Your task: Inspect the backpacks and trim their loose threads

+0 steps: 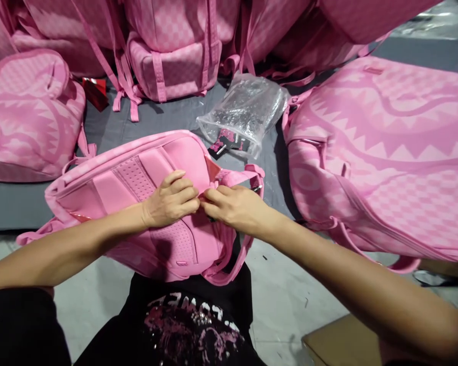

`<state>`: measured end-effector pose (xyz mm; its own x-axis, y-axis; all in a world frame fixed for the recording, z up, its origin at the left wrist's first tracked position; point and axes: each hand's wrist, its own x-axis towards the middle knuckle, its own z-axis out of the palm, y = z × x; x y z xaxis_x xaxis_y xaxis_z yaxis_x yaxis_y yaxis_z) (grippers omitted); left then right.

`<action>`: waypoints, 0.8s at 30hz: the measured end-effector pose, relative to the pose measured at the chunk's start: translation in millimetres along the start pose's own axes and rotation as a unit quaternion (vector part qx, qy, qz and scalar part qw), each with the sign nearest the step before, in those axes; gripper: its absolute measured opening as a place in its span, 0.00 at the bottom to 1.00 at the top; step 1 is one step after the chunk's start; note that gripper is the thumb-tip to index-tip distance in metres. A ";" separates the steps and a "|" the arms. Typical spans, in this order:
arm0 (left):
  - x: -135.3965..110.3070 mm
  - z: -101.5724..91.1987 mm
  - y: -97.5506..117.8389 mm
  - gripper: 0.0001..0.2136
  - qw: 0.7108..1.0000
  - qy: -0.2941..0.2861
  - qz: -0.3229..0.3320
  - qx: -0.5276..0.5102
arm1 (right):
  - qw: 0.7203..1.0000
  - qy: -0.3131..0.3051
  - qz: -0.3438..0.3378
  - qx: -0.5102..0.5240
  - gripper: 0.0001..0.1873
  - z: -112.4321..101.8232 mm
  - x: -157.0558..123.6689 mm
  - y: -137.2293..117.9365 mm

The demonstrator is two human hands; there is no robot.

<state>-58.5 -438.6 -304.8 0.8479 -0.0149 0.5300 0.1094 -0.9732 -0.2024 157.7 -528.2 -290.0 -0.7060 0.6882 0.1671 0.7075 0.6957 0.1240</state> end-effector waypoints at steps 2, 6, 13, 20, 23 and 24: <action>-3.0 4.0 -1.3 0.09 1.000 -0.022 -0.010 -0.017 | 0.999 -0.032 -0.019 -0.007 0.11 -2.5 5.9 2.3; -3.4 7.5 -0.7 0.12 0.998 -0.057 -0.021 -0.028 | 0.996 -0.075 -0.037 -0.033 0.14 -5.2 14.1 1.7; 8.5 -36.7 -27.6 0.22 0.987 -0.001 -0.153 0.050 | 0.995 -0.073 -0.001 0.062 0.13 -2.6 7.2 5.9; 1.1 -66.2 -49.4 0.24 0.931 -0.078 -0.353 0.049 | 0.992 0.038 0.111 0.053 0.22 -18.9 90.8 24.3; -2.9 -70.3 -44.3 0.19 0.934 -0.062 -0.348 0.051 | 0.989 0.068 0.131 0.009 0.29 -40.5 126.1 31.8; -5.5 -72.4 -42.5 0.19 0.937 -0.040 -0.342 0.052 | 0.986 0.082 0.147 0.001 0.27 -49.5 126.1 30.4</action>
<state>-105.3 -413.8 -239.5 0.5963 0.6263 0.5022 0.6883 -0.7208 0.0817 91.8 -430.4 -216.8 -0.4557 0.8175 0.3522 0.8806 0.4719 0.0440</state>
